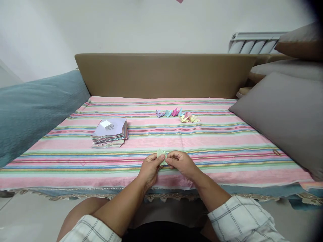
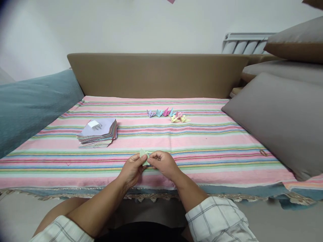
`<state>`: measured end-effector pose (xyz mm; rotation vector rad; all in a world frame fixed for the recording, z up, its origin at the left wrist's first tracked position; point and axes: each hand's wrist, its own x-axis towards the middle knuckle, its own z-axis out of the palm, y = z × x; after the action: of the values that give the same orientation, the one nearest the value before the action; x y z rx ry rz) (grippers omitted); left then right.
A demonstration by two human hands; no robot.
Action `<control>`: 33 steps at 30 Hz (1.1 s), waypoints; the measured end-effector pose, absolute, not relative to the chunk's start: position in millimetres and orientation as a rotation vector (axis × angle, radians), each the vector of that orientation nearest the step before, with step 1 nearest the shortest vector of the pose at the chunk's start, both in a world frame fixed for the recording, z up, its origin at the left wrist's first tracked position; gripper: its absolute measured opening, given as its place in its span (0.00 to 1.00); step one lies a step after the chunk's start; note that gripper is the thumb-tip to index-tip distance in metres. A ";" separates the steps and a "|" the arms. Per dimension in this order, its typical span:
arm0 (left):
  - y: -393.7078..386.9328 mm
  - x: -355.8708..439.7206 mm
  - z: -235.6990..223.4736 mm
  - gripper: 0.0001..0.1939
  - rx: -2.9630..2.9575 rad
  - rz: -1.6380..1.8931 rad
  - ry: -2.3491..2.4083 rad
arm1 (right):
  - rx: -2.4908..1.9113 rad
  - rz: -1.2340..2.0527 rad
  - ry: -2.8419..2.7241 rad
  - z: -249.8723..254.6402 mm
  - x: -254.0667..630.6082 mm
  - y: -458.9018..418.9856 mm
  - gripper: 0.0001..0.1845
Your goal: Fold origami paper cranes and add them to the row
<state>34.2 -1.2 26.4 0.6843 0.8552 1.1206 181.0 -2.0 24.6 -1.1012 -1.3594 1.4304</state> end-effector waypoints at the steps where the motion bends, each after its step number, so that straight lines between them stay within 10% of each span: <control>1: -1.6 34.3 26.7 0.15 0.678 1.120 0.854 | -1.116 1.393 -1.387 25.0 180.9 -2.3 0.15; 33: -0.1 32.6 30.1 0.15 0.640 1.073 0.704 | -1.133 1.248 -1.628 20.5 176.4 -6.4 0.12</control>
<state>32.6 -0.1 30.1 0.6397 0.7036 1.0732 176.4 -6.4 20.5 -1.1331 -1.6283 1.2483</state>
